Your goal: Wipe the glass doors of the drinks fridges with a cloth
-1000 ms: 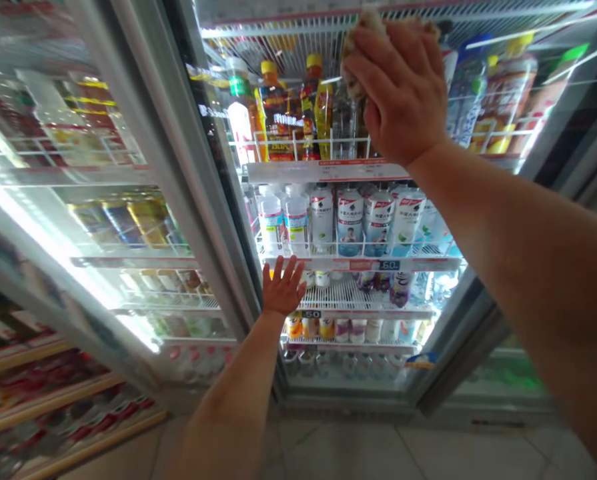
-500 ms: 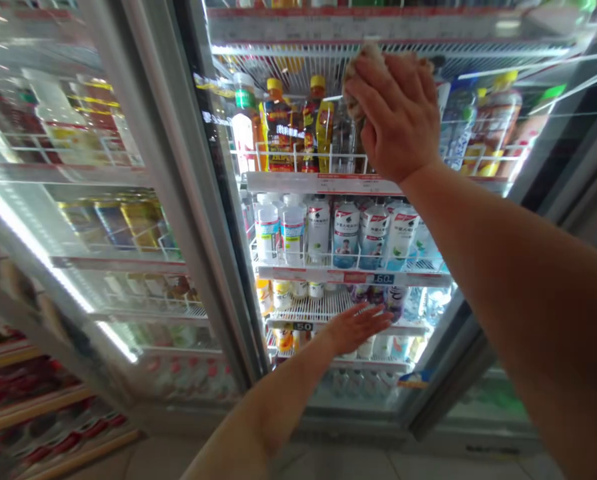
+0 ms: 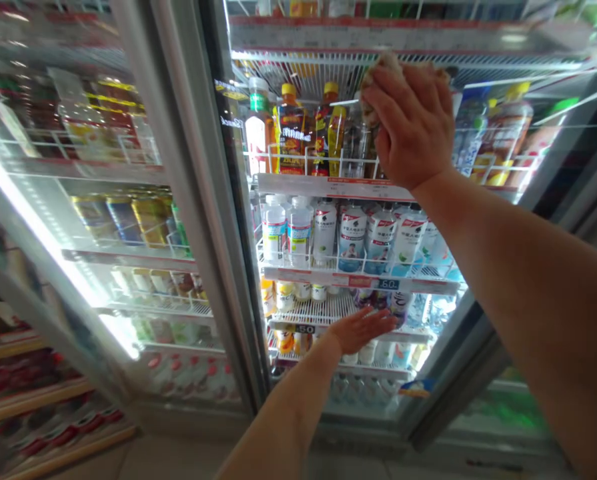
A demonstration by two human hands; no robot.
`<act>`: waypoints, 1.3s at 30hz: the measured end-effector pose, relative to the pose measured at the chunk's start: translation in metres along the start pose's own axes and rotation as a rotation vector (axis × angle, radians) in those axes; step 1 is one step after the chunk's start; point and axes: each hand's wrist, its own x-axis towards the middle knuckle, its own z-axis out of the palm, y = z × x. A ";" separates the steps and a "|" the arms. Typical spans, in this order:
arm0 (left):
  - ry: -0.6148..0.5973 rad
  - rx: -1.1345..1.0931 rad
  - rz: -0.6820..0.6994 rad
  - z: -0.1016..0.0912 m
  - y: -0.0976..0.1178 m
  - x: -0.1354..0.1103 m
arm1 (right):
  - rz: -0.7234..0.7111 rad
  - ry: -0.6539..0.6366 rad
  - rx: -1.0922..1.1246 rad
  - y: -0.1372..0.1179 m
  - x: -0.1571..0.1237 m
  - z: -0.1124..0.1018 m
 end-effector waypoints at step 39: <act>0.312 0.018 -0.591 -0.190 -0.336 0.002 | 0.088 0.058 0.190 -0.109 0.039 0.004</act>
